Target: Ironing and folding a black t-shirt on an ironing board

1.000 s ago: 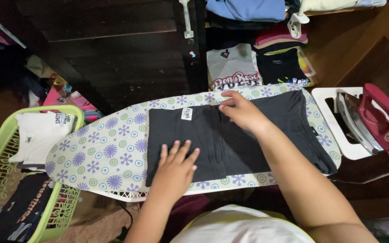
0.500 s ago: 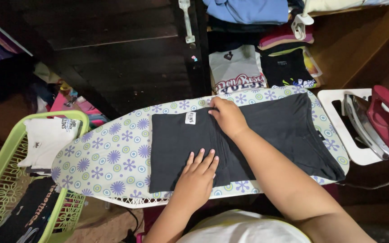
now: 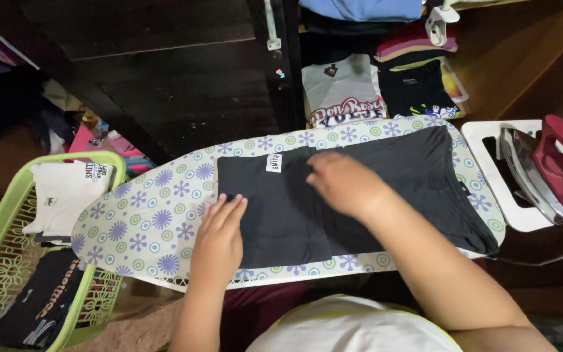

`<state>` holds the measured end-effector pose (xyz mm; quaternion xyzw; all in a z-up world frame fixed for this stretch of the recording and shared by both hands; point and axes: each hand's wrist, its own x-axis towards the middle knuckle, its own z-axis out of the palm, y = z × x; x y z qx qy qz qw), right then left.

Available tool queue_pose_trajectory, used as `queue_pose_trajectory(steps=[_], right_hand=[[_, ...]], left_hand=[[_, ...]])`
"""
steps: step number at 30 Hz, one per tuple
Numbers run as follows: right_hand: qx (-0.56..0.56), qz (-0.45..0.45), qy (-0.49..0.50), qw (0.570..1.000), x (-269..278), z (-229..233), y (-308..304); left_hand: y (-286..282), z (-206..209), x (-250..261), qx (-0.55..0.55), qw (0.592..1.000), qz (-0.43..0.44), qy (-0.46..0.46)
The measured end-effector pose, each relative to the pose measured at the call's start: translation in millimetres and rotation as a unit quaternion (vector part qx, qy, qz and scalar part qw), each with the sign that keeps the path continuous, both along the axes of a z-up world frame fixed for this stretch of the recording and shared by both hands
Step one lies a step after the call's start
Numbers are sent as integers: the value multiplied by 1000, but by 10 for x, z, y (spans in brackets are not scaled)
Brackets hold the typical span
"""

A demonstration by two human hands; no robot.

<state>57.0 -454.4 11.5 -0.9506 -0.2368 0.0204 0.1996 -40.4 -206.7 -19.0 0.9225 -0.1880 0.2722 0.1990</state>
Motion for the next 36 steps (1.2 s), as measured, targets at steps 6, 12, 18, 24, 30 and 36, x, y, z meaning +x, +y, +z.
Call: queue_pose_trajectory(steps=[6, 12, 18, 24, 30, 36], right_hand=[[-77, 73, -31, 994, -563, -323, 146], [-116, 73, -67, 988, -602, -278, 108], [-113, 129, 12, 985, -880, -253, 82], [-122, 127, 48, 983, -857, -281, 32], [6, -109, -137, 985, -394, 51, -1164], [-67, -582, -49, 809, -539, 129, -2850]], left_hand=[[122, -18, 17, 17, 974, 57, 218], [274, 13, -9, -6, 958, 54, 283], [452, 39, -93, -3, 953, 38, 301], [444, 30, -121, -30, 953, 38, 298], [494, 3, -103, -81, 947, 34, 308], [513, -83, -83, -104, 947, 33, 303]])
